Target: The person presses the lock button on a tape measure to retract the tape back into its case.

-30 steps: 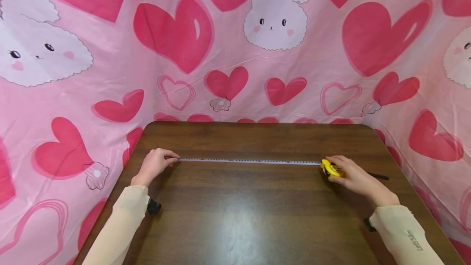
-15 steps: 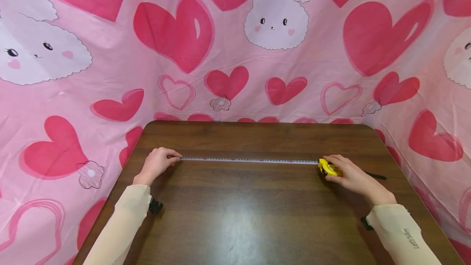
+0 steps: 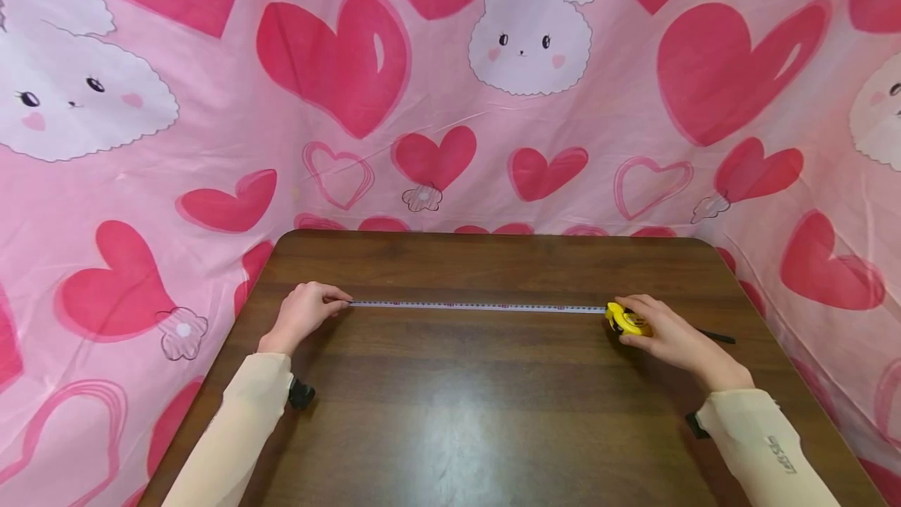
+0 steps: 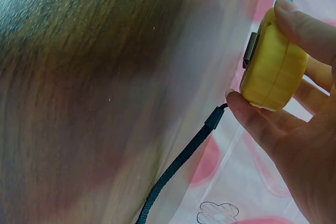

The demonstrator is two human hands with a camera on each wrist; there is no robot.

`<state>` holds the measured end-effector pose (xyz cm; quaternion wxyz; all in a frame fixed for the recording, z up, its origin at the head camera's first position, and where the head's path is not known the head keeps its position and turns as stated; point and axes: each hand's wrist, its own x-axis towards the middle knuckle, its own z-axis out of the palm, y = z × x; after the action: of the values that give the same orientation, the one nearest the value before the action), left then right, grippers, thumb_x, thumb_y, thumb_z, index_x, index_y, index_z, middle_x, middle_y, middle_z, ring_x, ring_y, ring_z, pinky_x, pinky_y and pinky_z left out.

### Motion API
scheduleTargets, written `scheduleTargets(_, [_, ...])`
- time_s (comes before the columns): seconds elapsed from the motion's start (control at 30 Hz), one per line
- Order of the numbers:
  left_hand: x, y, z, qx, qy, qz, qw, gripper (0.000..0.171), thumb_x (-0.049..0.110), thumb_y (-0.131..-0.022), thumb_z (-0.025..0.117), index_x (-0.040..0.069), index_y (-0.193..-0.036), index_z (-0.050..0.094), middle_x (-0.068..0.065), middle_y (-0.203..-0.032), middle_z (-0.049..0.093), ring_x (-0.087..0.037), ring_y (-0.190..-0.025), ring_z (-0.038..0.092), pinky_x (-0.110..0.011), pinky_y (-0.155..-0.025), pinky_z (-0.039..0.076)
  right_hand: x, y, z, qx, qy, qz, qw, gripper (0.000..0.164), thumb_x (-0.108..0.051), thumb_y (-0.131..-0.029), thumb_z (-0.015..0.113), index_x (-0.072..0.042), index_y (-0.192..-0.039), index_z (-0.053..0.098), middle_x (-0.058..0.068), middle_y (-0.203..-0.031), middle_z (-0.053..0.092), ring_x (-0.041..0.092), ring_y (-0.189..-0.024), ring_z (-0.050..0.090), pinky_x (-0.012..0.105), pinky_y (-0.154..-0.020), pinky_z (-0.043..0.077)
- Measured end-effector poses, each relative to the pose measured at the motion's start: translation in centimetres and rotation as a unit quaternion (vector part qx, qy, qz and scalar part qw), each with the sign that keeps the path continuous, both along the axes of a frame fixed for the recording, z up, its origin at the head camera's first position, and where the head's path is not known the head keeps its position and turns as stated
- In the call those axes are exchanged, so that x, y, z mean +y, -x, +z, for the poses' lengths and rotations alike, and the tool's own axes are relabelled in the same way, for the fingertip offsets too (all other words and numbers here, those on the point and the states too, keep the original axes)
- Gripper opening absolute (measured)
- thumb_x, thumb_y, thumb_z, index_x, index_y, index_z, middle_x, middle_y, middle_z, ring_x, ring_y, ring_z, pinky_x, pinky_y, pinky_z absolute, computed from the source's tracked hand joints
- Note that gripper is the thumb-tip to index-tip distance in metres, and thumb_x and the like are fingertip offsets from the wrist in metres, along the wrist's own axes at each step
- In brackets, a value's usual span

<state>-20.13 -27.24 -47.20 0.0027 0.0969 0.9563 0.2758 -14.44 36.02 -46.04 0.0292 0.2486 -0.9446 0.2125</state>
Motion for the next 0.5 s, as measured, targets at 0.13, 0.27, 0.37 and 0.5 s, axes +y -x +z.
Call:
scheduleTargets(0.13, [0.04, -0.08, 0.0, 0.0, -0.001, -0.002, 1.0, 0.014, 0.017, -0.094, 0.079, 0.013, -0.106, 0.084, -0.003, -0.093, 0.079, -0.016, -0.075, 0.065, -0.042, -0.076, 0.053, -0.21, -0.01, 0.13, -0.01, 0.002, -0.003, 1.0, 0.064, -0.015, -0.086, 0.085, 0.008, -0.138, 0.057, 0.027, -0.129, 0.06, 0.045, -0.115, 0.058, 0.067, -0.096, 0.046])
scheduleTargets(0.27, [0.1, -0.15, 0.01, -0.002, -0.003, -0.003, 1.0, 0.014, 0.017, -0.094, 0.079, 0.014, -0.106, 0.084, -0.002, -0.093, 0.079, -0.017, -0.075, 0.064, -0.041, -0.076, 0.053, -0.39, -0.01, 0.27, -0.01, 0.004, -0.002, 1.0, 0.064, -0.016, -0.086, 0.085, 0.008, -0.138, 0.058, 0.026, -0.13, 0.06, 0.045, -0.114, 0.058, 0.066, -0.096, 0.046])
scheduleTargets(0.37, [0.22, -0.09, 0.05, 0.0, -0.002, -0.003, 1.0, 0.013, 0.017, -0.094, 0.079, 0.013, -0.106, 0.084, -0.002, -0.09, 0.078, -0.017, -0.074, 0.063, -0.04, -0.075, 0.052, -0.4, -0.05, 0.26, -0.009, 0.002, -0.002, 1.0, 0.064, -0.015, -0.086, 0.085, 0.008, -0.139, 0.057, 0.026, -0.129, 0.061, 0.043, -0.114, 0.058, 0.065, -0.095, 0.046])
scheduleTargets(0.5, [0.43, 0.01, 0.05, 0.001, 0.001, -0.005, 1.0, 0.013, 0.018, -0.094, 0.079, 0.013, -0.105, 0.084, -0.001, -0.087, 0.077, -0.016, -0.072, 0.062, -0.038, -0.072, 0.051, -0.41, -0.08, 0.3, -0.031, 0.001, -0.008, 0.999, 0.065, -0.016, -0.088, 0.084, 0.008, -0.141, 0.055, 0.026, -0.131, 0.059, 0.044, -0.115, 0.057, 0.067, -0.098, 0.045])
